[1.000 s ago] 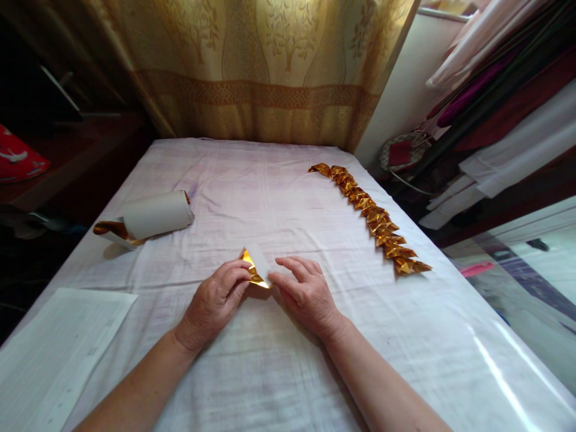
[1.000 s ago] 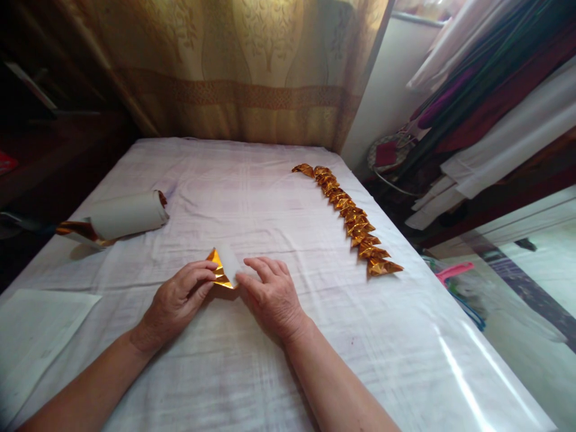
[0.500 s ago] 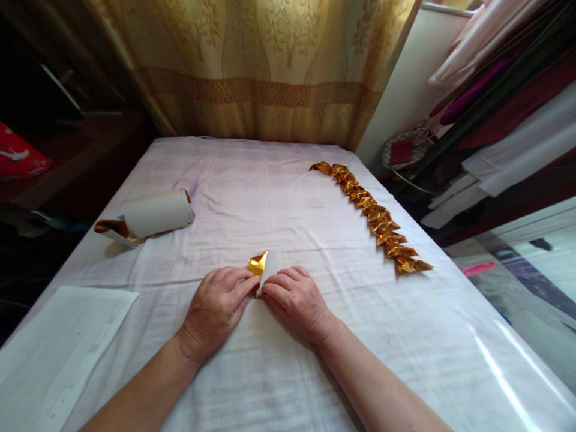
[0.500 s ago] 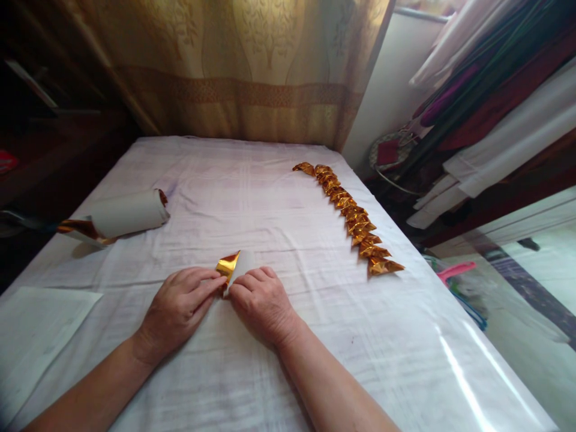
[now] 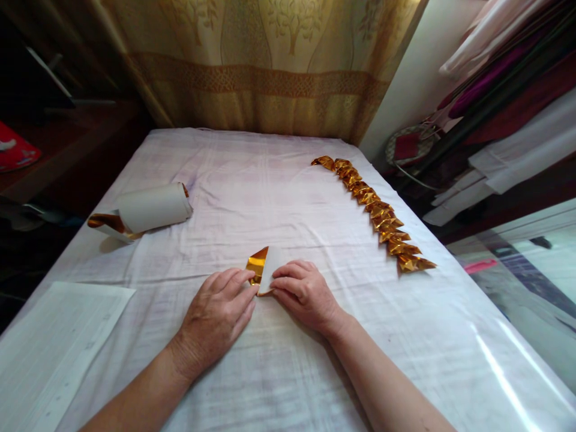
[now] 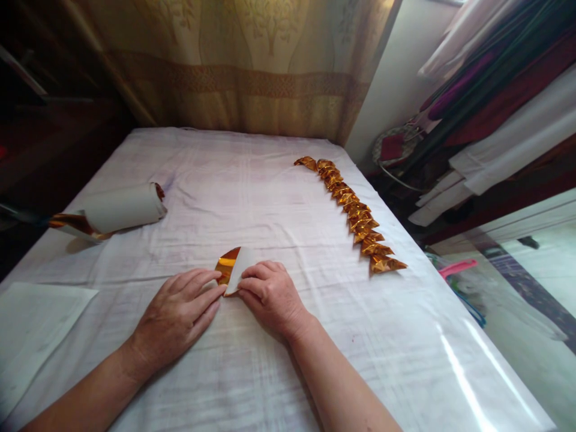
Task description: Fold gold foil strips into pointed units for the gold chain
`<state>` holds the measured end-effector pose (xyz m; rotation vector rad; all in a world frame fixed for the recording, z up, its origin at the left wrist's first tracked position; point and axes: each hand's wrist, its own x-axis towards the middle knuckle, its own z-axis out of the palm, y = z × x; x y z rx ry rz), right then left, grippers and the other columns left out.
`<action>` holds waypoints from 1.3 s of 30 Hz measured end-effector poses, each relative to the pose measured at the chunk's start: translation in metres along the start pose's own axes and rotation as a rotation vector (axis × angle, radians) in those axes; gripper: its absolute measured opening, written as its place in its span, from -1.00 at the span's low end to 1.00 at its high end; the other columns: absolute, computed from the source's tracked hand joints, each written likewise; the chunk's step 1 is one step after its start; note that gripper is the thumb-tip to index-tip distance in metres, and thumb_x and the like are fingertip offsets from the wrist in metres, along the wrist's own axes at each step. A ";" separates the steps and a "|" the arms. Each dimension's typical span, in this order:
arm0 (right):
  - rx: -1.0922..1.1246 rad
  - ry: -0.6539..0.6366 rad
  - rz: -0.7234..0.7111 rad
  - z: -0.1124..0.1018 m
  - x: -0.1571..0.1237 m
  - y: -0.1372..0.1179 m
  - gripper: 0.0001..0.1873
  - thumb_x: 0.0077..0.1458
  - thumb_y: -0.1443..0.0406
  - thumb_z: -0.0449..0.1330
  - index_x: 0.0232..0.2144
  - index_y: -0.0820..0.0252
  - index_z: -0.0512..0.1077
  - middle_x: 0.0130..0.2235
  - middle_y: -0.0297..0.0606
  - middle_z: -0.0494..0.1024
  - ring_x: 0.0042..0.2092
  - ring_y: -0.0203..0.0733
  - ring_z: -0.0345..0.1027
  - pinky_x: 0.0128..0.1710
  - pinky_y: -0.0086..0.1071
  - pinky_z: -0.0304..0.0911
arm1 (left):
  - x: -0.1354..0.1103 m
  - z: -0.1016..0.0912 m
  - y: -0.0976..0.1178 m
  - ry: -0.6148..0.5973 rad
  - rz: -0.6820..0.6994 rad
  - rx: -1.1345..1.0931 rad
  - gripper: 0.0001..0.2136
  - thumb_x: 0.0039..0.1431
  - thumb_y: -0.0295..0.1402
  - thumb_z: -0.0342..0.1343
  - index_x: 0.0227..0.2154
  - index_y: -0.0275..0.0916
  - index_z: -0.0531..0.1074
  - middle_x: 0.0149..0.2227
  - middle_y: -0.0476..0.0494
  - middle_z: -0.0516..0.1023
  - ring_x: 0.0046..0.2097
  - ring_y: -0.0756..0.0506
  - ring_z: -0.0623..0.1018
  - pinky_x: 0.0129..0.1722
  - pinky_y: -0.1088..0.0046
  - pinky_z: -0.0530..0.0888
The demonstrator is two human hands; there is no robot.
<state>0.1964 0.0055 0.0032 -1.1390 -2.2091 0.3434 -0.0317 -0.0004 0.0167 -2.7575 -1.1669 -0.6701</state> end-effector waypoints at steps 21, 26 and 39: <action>-0.005 0.096 0.234 0.016 0.009 -0.006 -0.91 0.13 0.33 0.31 -0.43 0.12 0.48 -0.26 -0.29 0.57 -0.18 -0.15 0.38 -0.15 -0.24 0.15 | -0.003 -0.005 -0.002 -0.037 0.091 -0.060 -0.72 0.33 -0.43 -0.03 -0.02 -0.22 0.52 0.01 -0.12 0.61 0.04 -0.20 0.48 0.05 0.17 0.34; -0.031 0.102 0.250 0.017 0.011 -0.008 -0.88 0.12 0.32 0.32 -0.45 0.12 0.47 -0.28 -0.30 0.56 -0.19 -0.14 0.38 -0.16 -0.24 0.14 | -0.003 -0.006 -0.001 -0.041 0.085 -0.068 -0.73 0.31 -0.44 -0.01 -0.02 -0.24 0.51 0.01 -0.13 0.61 0.04 -0.20 0.48 0.05 0.17 0.35; -0.068 0.096 0.262 0.018 0.012 -0.009 -0.86 0.11 0.31 0.32 -0.47 0.12 0.45 -0.30 -0.32 0.55 -0.20 -0.14 0.37 -0.17 -0.25 0.12 | -0.002 -0.008 0.001 -0.049 0.089 -0.039 -0.70 0.30 -0.46 0.02 0.05 -0.21 0.46 0.01 -0.12 0.59 0.02 -0.20 0.47 0.04 0.17 0.35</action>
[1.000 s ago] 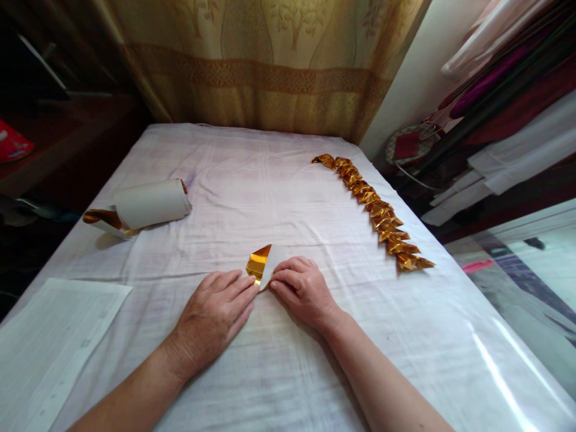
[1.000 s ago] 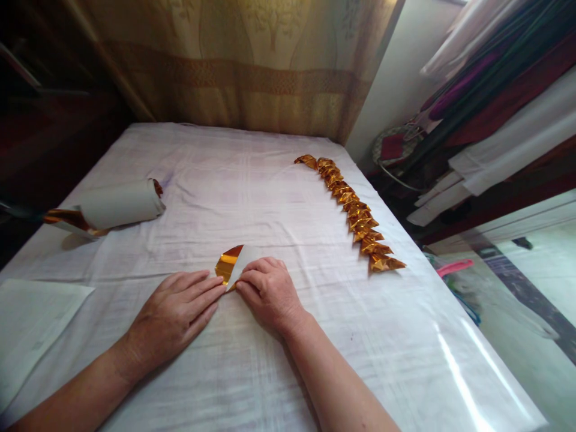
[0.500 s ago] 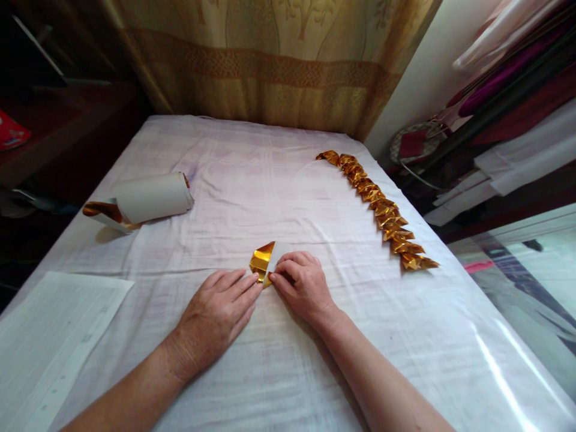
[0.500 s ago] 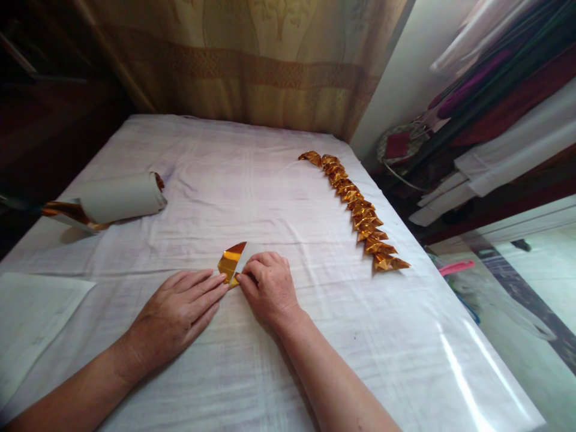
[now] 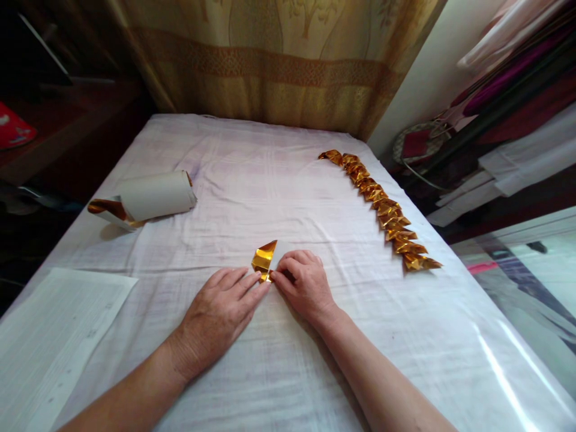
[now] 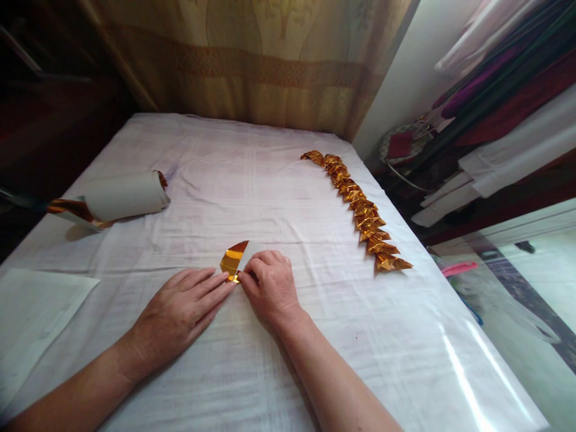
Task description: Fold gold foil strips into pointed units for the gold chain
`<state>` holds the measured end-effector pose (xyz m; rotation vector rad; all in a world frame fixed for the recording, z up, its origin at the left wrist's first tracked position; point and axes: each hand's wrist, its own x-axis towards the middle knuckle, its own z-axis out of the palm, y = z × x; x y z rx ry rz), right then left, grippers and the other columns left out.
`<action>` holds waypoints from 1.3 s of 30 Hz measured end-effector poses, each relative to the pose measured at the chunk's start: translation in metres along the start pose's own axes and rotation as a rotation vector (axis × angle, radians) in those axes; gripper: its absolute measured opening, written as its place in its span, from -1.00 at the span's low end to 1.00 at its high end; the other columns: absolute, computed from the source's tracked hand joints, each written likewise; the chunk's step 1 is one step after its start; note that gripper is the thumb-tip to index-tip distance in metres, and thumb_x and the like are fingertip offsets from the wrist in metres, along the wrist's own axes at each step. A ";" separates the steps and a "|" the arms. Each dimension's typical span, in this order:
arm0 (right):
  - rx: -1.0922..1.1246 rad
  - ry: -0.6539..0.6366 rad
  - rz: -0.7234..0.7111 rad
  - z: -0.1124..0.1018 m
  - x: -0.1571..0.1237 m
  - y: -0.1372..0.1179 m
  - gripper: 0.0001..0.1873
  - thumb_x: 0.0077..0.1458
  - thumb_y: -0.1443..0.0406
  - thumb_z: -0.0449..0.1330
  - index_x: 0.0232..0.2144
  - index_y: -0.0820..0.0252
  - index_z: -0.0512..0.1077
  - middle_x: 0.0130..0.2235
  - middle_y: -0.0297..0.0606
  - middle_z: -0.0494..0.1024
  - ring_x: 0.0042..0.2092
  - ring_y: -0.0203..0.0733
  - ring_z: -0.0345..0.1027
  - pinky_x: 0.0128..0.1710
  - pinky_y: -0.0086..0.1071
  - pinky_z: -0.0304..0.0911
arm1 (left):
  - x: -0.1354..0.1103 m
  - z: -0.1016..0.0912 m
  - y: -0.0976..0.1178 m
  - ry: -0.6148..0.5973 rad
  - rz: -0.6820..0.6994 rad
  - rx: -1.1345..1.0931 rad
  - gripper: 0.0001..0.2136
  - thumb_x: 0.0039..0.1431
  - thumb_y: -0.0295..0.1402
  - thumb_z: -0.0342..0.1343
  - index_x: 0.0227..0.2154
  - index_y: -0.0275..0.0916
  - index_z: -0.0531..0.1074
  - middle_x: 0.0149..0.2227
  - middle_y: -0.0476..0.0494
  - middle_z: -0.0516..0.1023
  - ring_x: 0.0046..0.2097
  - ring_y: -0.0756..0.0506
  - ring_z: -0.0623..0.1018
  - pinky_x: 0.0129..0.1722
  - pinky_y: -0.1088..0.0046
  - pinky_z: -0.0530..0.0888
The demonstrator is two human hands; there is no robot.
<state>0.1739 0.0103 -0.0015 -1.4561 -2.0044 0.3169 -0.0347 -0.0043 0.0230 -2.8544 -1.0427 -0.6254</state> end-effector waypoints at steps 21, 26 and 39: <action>-0.046 -0.028 0.047 0.001 0.000 -0.002 -0.81 0.06 0.17 0.37 -0.38 0.11 0.46 -0.24 -0.24 0.54 -0.16 -0.08 0.35 -0.15 -0.22 0.15 | 0.001 0.002 0.008 -0.018 -0.044 0.039 -0.73 0.25 -0.48 0.06 -0.04 -0.20 0.51 -0.01 -0.17 0.59 0.02 -0.22 0.49 0.04 0.12 0.38; -0.002 -0.027 0.050 0.001 0.000 0.001 -0.92 0.12 0.32 0.30 -0.40 0.10 0.46 -0.25 -0.27 0.54 -0.16 -0.10 0.35 -0.12 -0.23 0.15 | 0.001 0.003 0.007 -0.028 -0.043 0.025 -0.74 0.25 -0.48 0.06 -0.04 -0.18 0.51 0.00 -0.15 0.59 0.02 -0.21 0.49 0.05 0.12 0.38; 0.107 0.129 -0.005 0.006 -0.003 0.013 -0.74 0.20 0.46 0.03 -0.28 0.13 0.50 -0.21 -0.17 0.56 -0.13 -0.11 0.39 -0.09 -0.22 0.32 | -0.003 0.006 0.007 -0.008 -0.057 0.026 -0.76 0.23 -0.49 0.09 -0.07 -0.17 0.51 0.00 -0.15 0.59 0.04 -0.22 0.51 0.07 0.10 0.37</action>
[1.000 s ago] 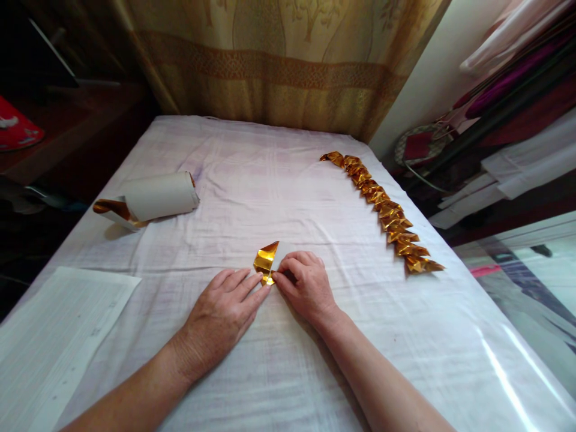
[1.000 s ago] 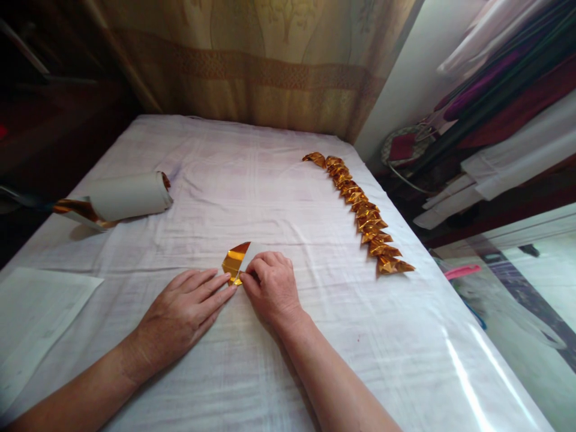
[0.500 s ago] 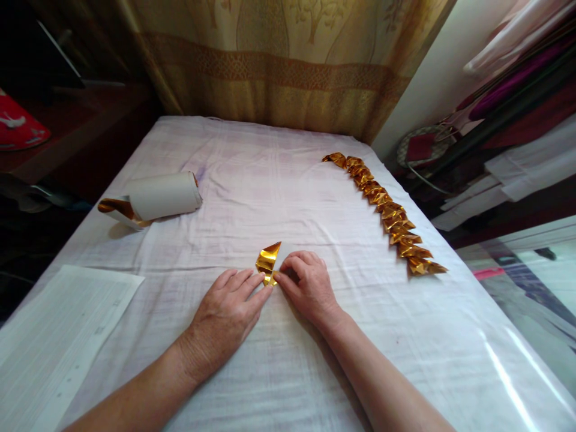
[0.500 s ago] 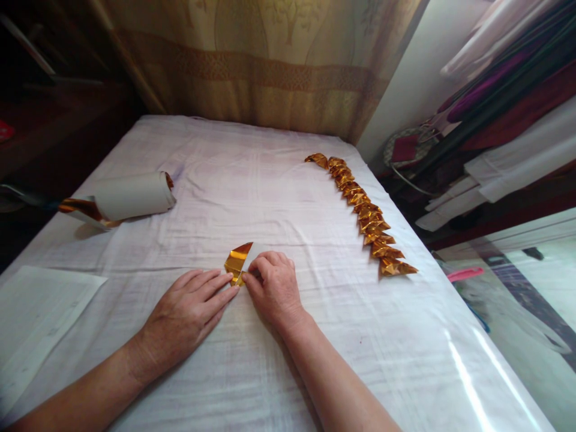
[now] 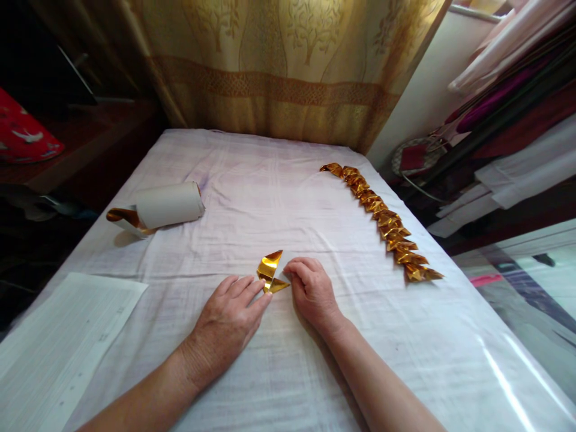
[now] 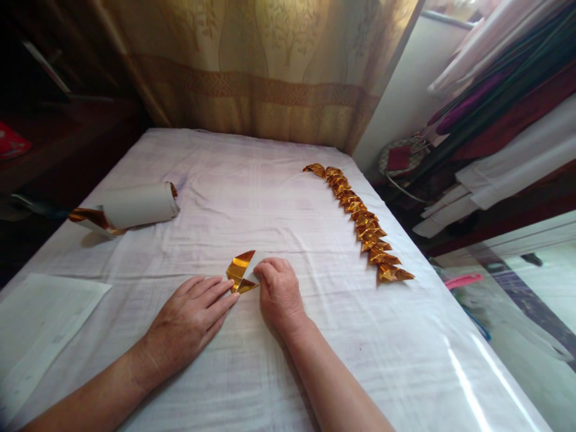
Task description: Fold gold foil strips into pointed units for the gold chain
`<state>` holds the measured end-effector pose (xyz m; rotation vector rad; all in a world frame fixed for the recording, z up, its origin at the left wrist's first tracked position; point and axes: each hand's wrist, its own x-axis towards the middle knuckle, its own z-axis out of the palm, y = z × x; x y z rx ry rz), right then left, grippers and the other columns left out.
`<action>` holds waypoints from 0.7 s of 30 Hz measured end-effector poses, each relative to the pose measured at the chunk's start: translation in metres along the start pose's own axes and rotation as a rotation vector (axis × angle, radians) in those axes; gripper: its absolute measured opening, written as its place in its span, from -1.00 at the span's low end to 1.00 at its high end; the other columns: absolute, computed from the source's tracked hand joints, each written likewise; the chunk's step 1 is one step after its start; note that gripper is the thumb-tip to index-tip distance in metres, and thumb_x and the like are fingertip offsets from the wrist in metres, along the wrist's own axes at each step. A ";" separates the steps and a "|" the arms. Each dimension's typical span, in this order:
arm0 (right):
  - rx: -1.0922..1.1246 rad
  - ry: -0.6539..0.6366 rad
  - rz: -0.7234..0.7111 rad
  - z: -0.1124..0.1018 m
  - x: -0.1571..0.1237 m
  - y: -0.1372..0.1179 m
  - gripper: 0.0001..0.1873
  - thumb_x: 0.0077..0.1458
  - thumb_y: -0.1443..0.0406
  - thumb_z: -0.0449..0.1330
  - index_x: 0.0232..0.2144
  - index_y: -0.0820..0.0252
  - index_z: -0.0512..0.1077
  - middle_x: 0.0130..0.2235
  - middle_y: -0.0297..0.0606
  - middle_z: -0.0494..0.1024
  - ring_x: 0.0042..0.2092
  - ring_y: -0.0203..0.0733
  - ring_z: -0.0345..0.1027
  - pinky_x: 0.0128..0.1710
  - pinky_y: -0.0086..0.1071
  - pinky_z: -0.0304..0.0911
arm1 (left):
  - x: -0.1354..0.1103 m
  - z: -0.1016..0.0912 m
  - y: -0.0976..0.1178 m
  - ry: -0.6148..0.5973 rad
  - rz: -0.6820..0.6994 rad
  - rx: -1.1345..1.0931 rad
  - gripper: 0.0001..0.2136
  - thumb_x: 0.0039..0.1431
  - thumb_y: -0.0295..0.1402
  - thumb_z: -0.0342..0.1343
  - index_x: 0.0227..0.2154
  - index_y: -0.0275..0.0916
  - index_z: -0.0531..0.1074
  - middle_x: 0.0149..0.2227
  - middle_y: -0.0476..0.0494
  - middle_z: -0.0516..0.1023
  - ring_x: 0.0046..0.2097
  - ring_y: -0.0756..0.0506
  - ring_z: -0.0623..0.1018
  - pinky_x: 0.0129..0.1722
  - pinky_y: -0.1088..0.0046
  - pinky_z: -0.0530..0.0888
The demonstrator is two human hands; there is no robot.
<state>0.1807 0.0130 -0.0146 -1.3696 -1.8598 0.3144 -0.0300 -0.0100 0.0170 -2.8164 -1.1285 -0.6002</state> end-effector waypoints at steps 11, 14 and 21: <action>0.051 -0.113 -0.046 -0.017 0.016 0.027 -0.55 0.15 0.49 0.00 -0.04 0.06 0.53 -0.10 -0.22 0.63 -0.06 -0.14 0.48 -0.02 -0.18 0.39 | -0.001 0.002 -0.010 0.010 0.044 0.004 -0.80 0.25 -0.43 0.09 -0.11 -0.16 0.52 0.03 -0.13 0.58 0.12 -0.23 0.45 0.18 0.06 0.30; 0.091 -0.180 -0.056 -0.024 0.020 0.027 -0.59 0.20 0.47 0.00 -0.07 0.08 0.54 -0.12 -0.22 0.64 -0.08 -0.17 0.50 -0.02 -0.21 0.39 | -0.002 0.001 -0.016 0.010 0.021 0.042 -0.80 0.26 -0.40 0.07 -0.11 -0.17 0.53 0.09 -0.15 0.54 0.17 -0.27 0.42 0.20 0.02 0.28; 0.144 -0.244 -0.061 -0.036 0.014 0.021 -0.69 0.24 0.42 0.07 -0.10 0.07 0.55 -0.16 -0.24 0.65 -0.14 -0.20 0.52 -0.10 -0.27 0.41 | -0.001 0.003 -0.028 0.054 -0.077 0.108 -0.73 0.28 -0.32 0.06 -0.03 -0.25 0.51 0.14 -0.28 0.49 0.18 -0.32 0.41 0.18 0.00 0.32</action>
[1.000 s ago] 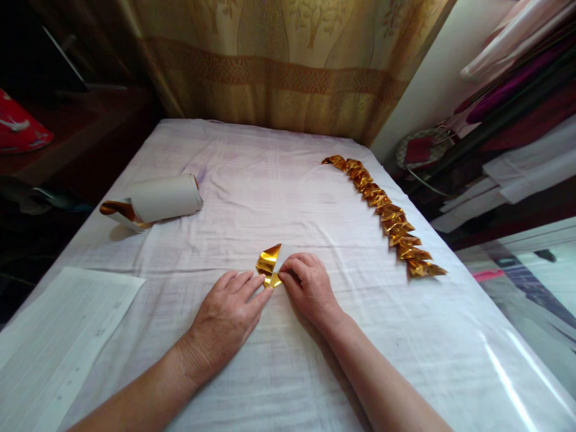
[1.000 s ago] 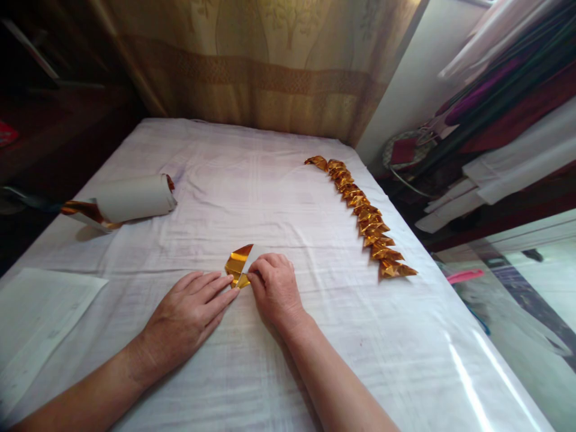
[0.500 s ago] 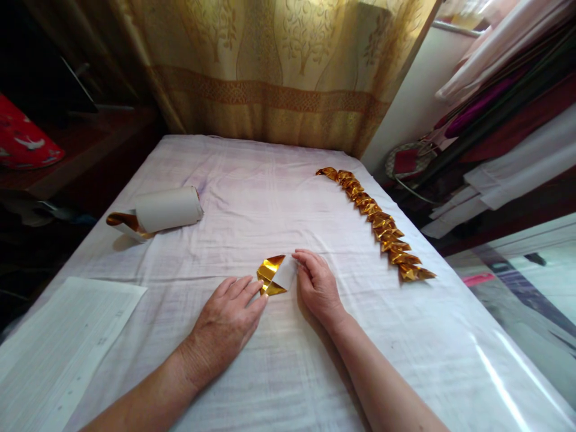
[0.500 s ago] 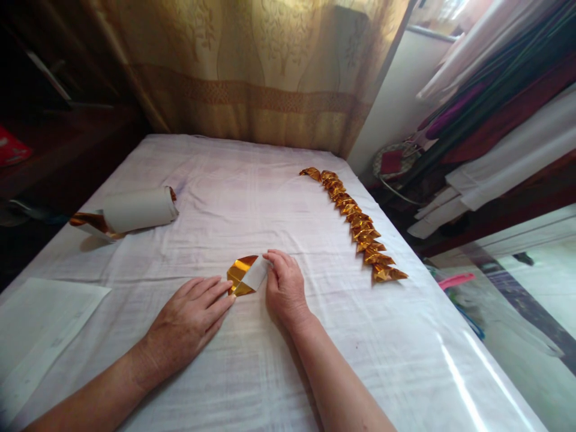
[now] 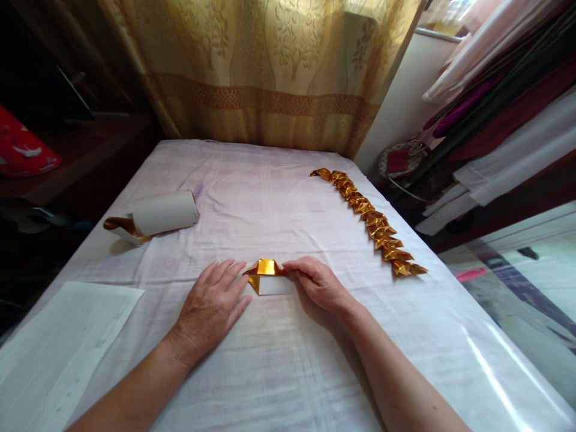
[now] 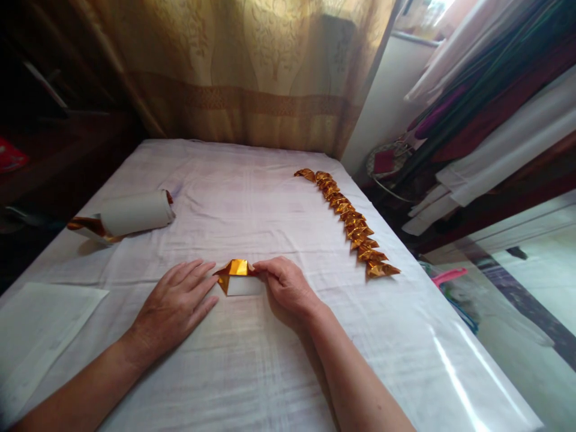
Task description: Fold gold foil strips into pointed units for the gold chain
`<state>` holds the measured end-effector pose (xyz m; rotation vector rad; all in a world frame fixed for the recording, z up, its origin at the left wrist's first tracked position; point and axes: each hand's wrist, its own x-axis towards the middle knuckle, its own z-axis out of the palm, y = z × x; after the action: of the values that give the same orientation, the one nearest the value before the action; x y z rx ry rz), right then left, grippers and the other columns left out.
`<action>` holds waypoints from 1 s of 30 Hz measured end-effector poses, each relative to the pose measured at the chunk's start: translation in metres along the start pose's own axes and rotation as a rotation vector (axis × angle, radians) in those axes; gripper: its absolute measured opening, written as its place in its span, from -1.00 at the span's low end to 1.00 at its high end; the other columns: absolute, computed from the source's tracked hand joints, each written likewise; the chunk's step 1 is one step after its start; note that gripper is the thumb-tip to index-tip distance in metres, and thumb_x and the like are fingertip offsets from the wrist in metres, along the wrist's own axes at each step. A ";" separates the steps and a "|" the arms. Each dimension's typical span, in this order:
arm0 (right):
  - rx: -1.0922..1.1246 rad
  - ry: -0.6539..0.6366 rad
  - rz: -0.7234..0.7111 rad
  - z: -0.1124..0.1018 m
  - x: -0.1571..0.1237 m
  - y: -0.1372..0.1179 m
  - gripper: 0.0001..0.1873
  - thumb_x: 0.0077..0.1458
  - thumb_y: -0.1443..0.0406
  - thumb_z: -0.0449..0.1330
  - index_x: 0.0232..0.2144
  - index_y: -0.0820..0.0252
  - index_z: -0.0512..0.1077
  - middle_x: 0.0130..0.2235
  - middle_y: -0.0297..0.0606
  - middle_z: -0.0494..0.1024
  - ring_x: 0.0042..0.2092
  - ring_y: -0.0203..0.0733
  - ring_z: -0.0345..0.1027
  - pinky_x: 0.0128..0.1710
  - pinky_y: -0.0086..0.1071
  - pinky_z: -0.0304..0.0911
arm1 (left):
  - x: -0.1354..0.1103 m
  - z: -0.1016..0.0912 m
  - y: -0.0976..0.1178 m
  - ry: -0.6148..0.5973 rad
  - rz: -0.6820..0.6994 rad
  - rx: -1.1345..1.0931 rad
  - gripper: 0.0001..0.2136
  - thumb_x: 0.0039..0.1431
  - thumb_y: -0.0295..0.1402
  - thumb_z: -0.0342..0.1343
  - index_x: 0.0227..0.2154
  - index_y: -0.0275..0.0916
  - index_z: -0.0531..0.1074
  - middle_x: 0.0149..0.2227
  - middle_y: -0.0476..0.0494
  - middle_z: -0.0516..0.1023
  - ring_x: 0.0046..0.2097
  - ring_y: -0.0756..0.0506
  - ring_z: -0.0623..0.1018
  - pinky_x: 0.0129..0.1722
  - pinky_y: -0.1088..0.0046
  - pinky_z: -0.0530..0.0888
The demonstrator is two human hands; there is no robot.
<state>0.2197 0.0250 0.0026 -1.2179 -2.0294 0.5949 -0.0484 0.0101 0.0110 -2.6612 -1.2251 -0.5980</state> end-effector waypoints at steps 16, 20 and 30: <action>-0.152 -0.090 -0.164 0.012 -0.006 -0.023 -0.72 0.11 0.35 0.28 -0.08 0.12 0.53 -0.12 -0.19 0.59 -0.10 -0.13 0.43 -0.09 -0.21 0.27 | 0.002 0.007 -0.004 0.016 0.021 -0.115 -0.72 0.33 -0.28 0.05 0.02 -0.24 0.47 0.05 -0.24 0.56 0.06 -0.22 0.50 0.13 0.09 0.38; -0.165 -0.078 -0.159 0.013 -0.006 -0.022 -0.75 0.14 0.31 0.29 -0.10 0.12 0.53 -0.12 -0.20 0.59 -0.11 -0.13 0.42 -0.09 -0.22 0.27 | 0.002 0.007 -0.005 0.017 0.058 -0.177 -0.74 0.36 -0.25 0.03 -0.04 -0.24 0.50 0.02 -0.21 0.58 0.03 -0.18 0.52 0.09 0.14 0.41; -0.195 -0.070 -0.151 0.019 -0.006 -0.018 -0.79 0.22 0.21 0.25 -0.10 0.10 0.53 -0.14 -0.19 0.59 -0.12 -0.12 0.42 -0.10 -0.20 0.28 | 0.005 0.008 -0.004 0.079 0.131 -0.207 -0.78 0.36 -0.26 0.03 -0.11 -0.21 0.53 -0.03 -0.17 0.62 0.01 -0.17 0.55 0.07 0.17 0.44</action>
<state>0.1974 0.0105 0.0008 -1.1534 -2.2577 0.3794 -0.0462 0.0186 0.0053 -2.8263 -1.0085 -0.8415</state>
